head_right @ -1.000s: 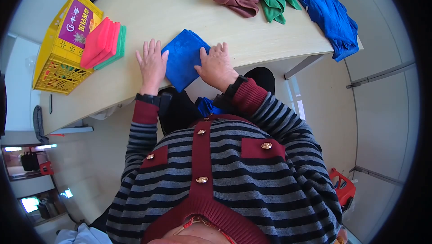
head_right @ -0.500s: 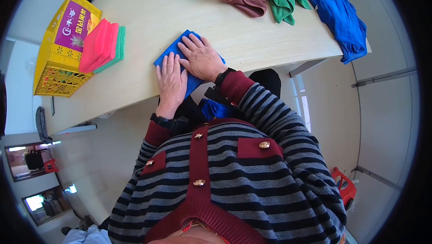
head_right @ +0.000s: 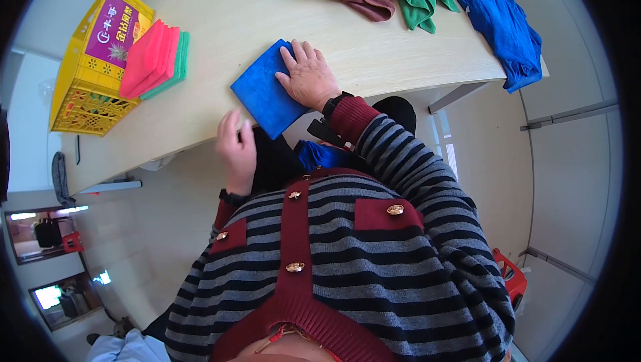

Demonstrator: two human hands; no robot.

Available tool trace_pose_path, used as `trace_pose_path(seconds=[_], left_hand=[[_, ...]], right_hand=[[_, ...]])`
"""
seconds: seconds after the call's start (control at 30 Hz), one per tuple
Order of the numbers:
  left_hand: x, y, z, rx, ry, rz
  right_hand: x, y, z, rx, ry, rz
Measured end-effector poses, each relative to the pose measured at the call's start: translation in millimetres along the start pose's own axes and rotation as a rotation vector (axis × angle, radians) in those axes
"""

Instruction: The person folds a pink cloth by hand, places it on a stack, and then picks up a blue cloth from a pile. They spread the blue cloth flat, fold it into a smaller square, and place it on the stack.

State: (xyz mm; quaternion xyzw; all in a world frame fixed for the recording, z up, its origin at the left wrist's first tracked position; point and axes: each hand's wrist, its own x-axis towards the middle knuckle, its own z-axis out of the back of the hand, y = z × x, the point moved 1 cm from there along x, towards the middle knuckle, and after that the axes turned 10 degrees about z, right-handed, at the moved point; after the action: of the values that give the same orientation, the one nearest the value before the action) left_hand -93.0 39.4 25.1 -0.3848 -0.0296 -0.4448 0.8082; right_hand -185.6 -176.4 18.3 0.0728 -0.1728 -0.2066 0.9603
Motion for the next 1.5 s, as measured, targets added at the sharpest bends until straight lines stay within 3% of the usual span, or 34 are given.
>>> trace_pose_path(seconds=[0.07, 0.1, 0.17, 0.2, 0.23, 0.33, 0.5, 0.57, 0.67, 0.77, 0.97, 1.07, 1.17, 1.23, 1.27, 1.33, 1.5], left_hand=[[-28.5, 16.9, 8.7, -0.271, 0.132, 0.497], [-35.9, 28.0, 5.5, -0.268, 0.126, 0.507], [-52.7, 57.9, -7.5, -0.823, 0.249, 0.743], [-51.5, 57.6, -3.8, -1.104, 0.306, 0.844], [-49.4, 55.9, -0.5, -1.096, 0.293, 0.842], [-41.8, 30.6, -3.4, -1.734, 0.334, 0.955], [-50.9, 49.0, 3.7, -1.717, 0.293, 1.008], [-42.2, 44.3, 28.1, -1.652, 0.262, 1.004], [-12.5, 40.0, 72.7, -1.588, 0.226, 1.005], [38.5, 37.8, 120.1, -1.521, 0.169, 1.02], [196.2, 61.1, 196.3, -1.379, -0.021, 0.765], [265.9, 89.8, 212.1, -1.571, -0.062, 0.624], [297.4, 135.4, 194.4, -1.549, -0.161, 0.618], [300.6, 181.3, 165.3, -1.603, -0.244, 0.799], [298.8, 203.6, 154.7, -1.605, -0.239, 0.795], [288.1, 213.3, 145.2, -1.594, -0.361, 0.928], [287.1, 230.6, 153.1, -1.577, -0.352, 1.057]], right_hand=[[-5.1, 6.4, 1.2, 0.001, 0.004, 0.029], [-7.4, 11.0, 1.5, 0.007, 0.009, 0.038], [-13.0, 24.7, 4.2, 0.048, 0.016, 0.105], [-14.8, 32.7, 3.6, 0.07, 0.015, 0.138], [-16.4, 41.3, 2.3, 0.079, 0.01, 0.148], [-25.9, 65.5, -1.7, 0.135, -0.004, 0.258], [-28.9, 74.6, 0.2, 0.204, -0.011, 0.34], [-27.7, 58.7, 0.7, 0.448, -0.005, 0.264], [-32.6, 22.2, -3.0, 0.38, -0.125, 0.169], [-41.7, -5.9, 4.3, 0.233, -0.129, 0.164], [-42.2, -2.5, 17.1, 0.111, -0.059, 0.125], [-40.9, 0.2, 17.8, 0.081, -0.036, 0.095], [-40.3, 1.9, 17.9, 0.082, -0.032, 0.077], [-39.6, 0.5, 18.7, 0.078, -0.031, 0.066], [-39.1, 0.5, 18.6, 0.081, -0.031, 0.066], [-39.0, 0.6, 18.5, 0.088, -0.024, 0.063], [-38.9, 1.4, 17.1, 0.069, -0.019, 0.059]])
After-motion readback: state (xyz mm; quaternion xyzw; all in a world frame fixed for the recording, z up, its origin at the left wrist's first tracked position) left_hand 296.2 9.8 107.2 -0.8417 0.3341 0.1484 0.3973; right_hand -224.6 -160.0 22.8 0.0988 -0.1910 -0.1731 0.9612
